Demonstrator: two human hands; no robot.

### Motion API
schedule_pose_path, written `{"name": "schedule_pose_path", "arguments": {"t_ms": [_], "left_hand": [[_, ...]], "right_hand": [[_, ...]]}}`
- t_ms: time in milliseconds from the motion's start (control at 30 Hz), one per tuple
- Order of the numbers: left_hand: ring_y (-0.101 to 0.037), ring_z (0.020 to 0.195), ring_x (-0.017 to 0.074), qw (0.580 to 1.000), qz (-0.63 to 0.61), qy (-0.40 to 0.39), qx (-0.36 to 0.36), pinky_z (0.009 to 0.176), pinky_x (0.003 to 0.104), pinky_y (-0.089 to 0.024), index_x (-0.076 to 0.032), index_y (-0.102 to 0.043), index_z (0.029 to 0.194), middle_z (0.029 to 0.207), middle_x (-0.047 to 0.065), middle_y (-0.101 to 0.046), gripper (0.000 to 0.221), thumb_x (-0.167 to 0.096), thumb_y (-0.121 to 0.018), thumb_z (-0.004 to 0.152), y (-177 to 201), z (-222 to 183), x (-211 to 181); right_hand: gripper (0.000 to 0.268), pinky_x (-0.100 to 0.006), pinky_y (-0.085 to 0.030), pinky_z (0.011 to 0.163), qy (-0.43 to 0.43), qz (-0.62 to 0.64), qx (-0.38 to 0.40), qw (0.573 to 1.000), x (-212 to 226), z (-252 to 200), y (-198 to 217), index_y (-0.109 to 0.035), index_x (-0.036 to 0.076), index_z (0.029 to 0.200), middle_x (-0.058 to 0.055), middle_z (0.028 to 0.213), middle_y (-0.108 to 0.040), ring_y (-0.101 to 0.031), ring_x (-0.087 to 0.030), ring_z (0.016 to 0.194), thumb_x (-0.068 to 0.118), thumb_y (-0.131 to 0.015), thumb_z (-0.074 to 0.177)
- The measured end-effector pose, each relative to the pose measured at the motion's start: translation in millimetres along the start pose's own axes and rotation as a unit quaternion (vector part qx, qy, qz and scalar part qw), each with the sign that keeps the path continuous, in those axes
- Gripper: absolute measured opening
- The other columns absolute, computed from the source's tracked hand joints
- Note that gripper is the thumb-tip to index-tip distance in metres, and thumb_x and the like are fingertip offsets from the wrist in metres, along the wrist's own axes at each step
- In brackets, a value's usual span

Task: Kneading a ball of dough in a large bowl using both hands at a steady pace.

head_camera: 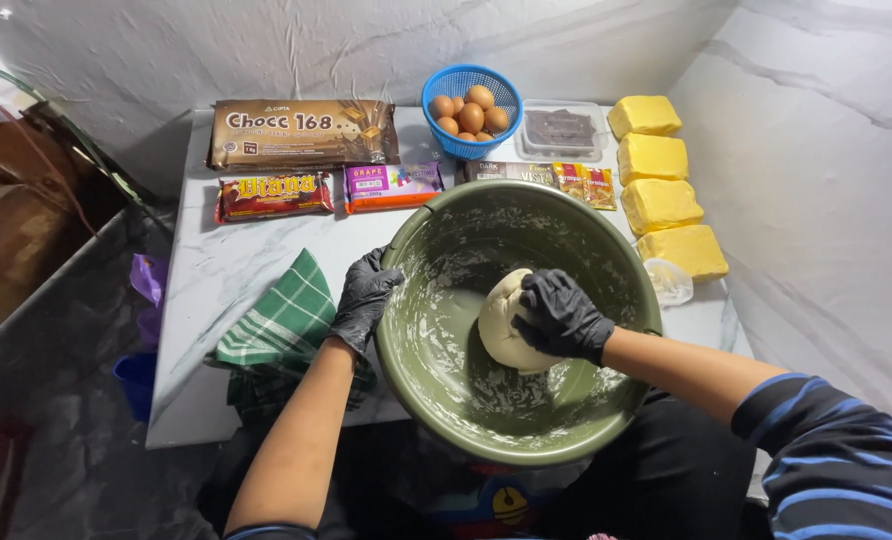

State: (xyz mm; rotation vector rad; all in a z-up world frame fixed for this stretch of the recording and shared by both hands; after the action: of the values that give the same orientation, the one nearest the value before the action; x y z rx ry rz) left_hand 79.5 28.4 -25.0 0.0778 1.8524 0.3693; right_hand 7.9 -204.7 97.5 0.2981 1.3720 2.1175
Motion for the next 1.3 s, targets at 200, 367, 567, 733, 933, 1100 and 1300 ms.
{"name": "schedule_pose_path", "arguments": {"t_ms": [200,367,567,733,933,1100,1300], "left_hand": [[-0.059,0.090,0.0274,0.999,0.046,0.006,0.010,0.078,0.037,-0.043,-0.018,-0.059,0.107,0.087,0.007,-0.062,0.051,-0.029,-0.060,0.058,1,-21,-46],[-0.057,0.094,0.0290,0.999,0.031,0.001,0.011,0.080,0.039,-0.043,-0.017,-0.059,0.107,0.092,0.009,-0.063,0.049,-0.027,-0.058,0.059,1,-33,-65],[-0.057,0.094,0.0281,0.998,0.051,0.034,0.006,0.081,0.038,-0.043,-0.021,-0.059,0.108,0.091,0.006,-0.063,0.049,-0.031,-0.059,0.060,-10,3,17],[-0.057,0.094,0.0276,0.997,0.062,0.034,0.002,0.080,0.038,-0.043,-0.021,-0.059,0.107,0.091,0.005,-0.063,0.048,-0.031,-0.059,0.060,-8,5,23],[-0.059,0.091,0.0234,0.999,0.037,0.011,-0.016,0.079,0.035,-0.044,-0.024,-0.059,0.106,0.088,0.002,-0.063,0.050,-0.031,-0.060,0.057,2,-16,-29],[-0.059,0.092,0.0263,1.000,0.018,0.007,-0.024,0.080,0.036,-0.043,-0.018,-0.060,0.105,0.087,0.006,-0.063,0.050,-0.029,-0.060,0.056,4,-13,-15],[-0.059,0.090,0.0234,1.000,0.003,0.003,-0.027,0.078,0.033,-0.044,-0.021,-0.061,0.103,0.085,0.003,-0.063,0.049,-0.028,-0.061,0.054,2,-5,-9]], "right_hand": [[0.036,-0.039,-0.041,0.083,0.176,0.120,0.011,0.977,46,3,-1,-0.059,0.010,0.089,-0.011,0.096,-0.057,-0.053,-0.029,0.097,0.041,-0.045,0.077],[0.032,-0.037,-0.041,0.077,0.204,0.164,-0.017,0.965,31,14,-42,-0.056,0.013,0.083,-0.005,0.085,-0.054,-0.053,-0.025,0.087,0.036,-0.034,0.083],[0.029,-0.037,-0.043,0.056,0.182,0.169,-0.052,0.967,5,62,-62,-0.048,0.012,0.064,-0.006,0.062,-0.047,-0.052,-0.026,0.063,0.031,-0.038,0.083],[0.037,-0.039,-0.043,0.046,0.098,0.121,-0.055,0.986,5,82,-70,-0.045,0.011,0.050,-0.009,0.049,-0.045,-0.052,-0.028,0.052,0.028,-0.039,0.083],[0.042,-0.041,-0.042,0.049,-0.128,0.032,-0.006,0.991,-35,72,-103,-0.053,0.007,0.049,-0.016,0.049,-0.051,-0.055,-0.031,0.057,0.033,-0.041,0.080],[0.033,-0.038,-0.048,0.065,-0.403,0.246,0.101,0.876,-84,35,-136,-0.065,0.018,0.067,-0.005,0.074,-0.061,-0.058,-0.028,0.080,0.048,-0.055,0.077],[0.044,-0.038,-0.045,0.072,-0.597,0.291,0.116,0.738,-140,-44,-128,-0.063,0.001,0.073,-0.018,0.071,-0.061,-0.059,-0.034,0.084,0.043,-0.053,0.083]]}}
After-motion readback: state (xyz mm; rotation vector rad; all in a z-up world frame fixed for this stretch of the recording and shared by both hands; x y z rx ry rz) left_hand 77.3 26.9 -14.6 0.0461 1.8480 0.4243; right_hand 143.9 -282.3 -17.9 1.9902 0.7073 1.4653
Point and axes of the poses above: each hand's wrist, its own z-axis towards the middle knuckle, its own y-axis out of the back of the hand, x = y × z, the point moved 9 cm from there along z, towards the middle knuckle
